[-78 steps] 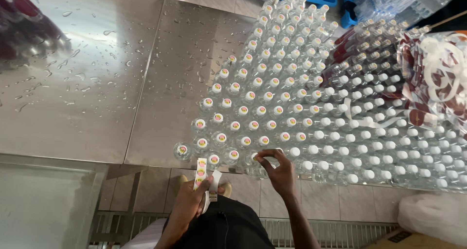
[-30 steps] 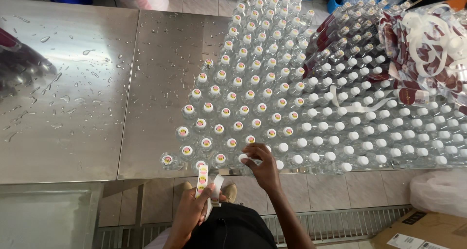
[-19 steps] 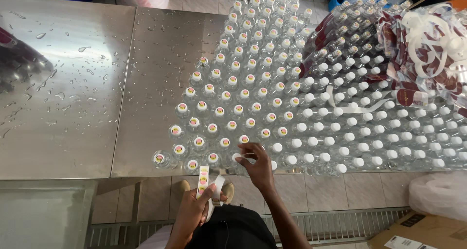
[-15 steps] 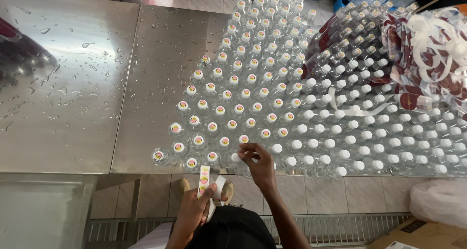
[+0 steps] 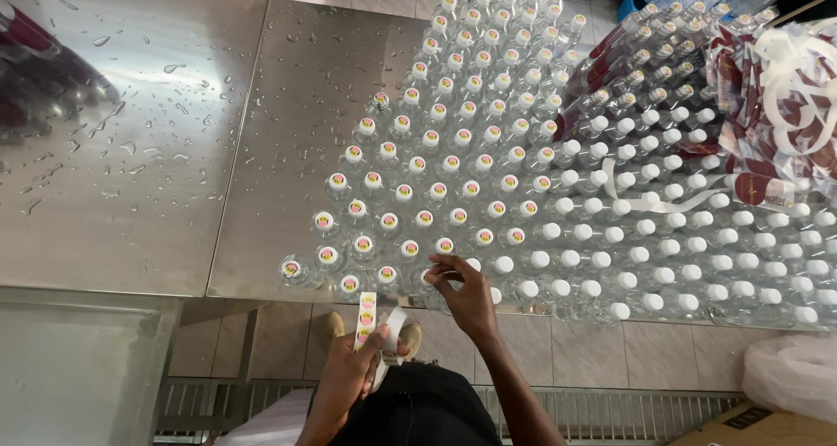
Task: The person stands at a stainless steel counter and applies small round stickers to the white caps of numerous clear plastic water bottles. They peel each sticker from a sheet held in the left hand and press it onto the bottle cap with the right hand, working systematically through the rows of bottles.
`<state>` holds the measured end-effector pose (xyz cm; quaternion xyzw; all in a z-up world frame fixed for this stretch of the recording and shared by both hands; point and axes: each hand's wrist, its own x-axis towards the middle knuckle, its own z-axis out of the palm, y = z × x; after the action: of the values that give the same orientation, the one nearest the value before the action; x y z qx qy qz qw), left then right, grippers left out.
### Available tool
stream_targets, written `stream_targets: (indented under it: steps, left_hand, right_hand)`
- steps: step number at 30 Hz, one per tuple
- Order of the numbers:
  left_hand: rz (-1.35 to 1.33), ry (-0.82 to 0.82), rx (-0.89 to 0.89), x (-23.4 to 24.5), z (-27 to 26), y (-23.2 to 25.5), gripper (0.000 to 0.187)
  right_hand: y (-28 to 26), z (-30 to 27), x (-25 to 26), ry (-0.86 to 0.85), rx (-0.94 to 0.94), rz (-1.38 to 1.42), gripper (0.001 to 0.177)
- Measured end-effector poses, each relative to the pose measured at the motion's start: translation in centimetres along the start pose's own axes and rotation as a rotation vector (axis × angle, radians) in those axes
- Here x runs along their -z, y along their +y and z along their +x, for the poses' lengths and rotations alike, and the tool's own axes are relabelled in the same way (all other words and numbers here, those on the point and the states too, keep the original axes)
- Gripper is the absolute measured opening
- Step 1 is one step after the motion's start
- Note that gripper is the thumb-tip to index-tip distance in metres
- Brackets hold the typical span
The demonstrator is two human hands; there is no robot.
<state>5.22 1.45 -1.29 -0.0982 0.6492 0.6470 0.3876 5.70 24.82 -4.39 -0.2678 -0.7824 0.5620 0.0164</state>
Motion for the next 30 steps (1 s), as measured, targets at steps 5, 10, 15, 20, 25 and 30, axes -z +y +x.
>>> stream_targets:
  steps: [5, 10, 15, 20, 25, 30]
  left_hand:
    - [0.036, -0.016, 0.013, 0.6, 0.1, 0.3, 0.057]
    - [0.066, -0.038, -0.014, 1.0, 0.5, 0.5, 0.057]
    - [0.063, -0.034, 0.012, 1.3, 0.6, 1.1, 0.057]
    - [0.084, -0.058, 0.012, 1.6, 0.6, 1.8, 0.058]
    - [0.065, -0.071, -0.004, 2.0, 1.2, 1.4, 0.056]
    - [0.09, -0.067, 0.003, 2.3, 1.4, 1.7, 0.058]
  right_hand:
    - [0.7, -0.3, -0.3, 0.033, 0.159, -0.075, 0.031]
    - [0.8, -0.7, -0.9, 0.092, 0.219, -0.126, 0.031]
    - [0.9, -1.2, -1.5, 0.151, 0.227, -0.163, 0.031]
    - [1.3, -1.2, -2.1, 0.205, 0.292, -0.156, 0.027]
    - [0.8, -1.3, -2.1, 0.202, 0.246, -0.132, 0.024]
    - [1.0, -1.0, -2.5, 0.221, 0.15, -0.104, 0.022]
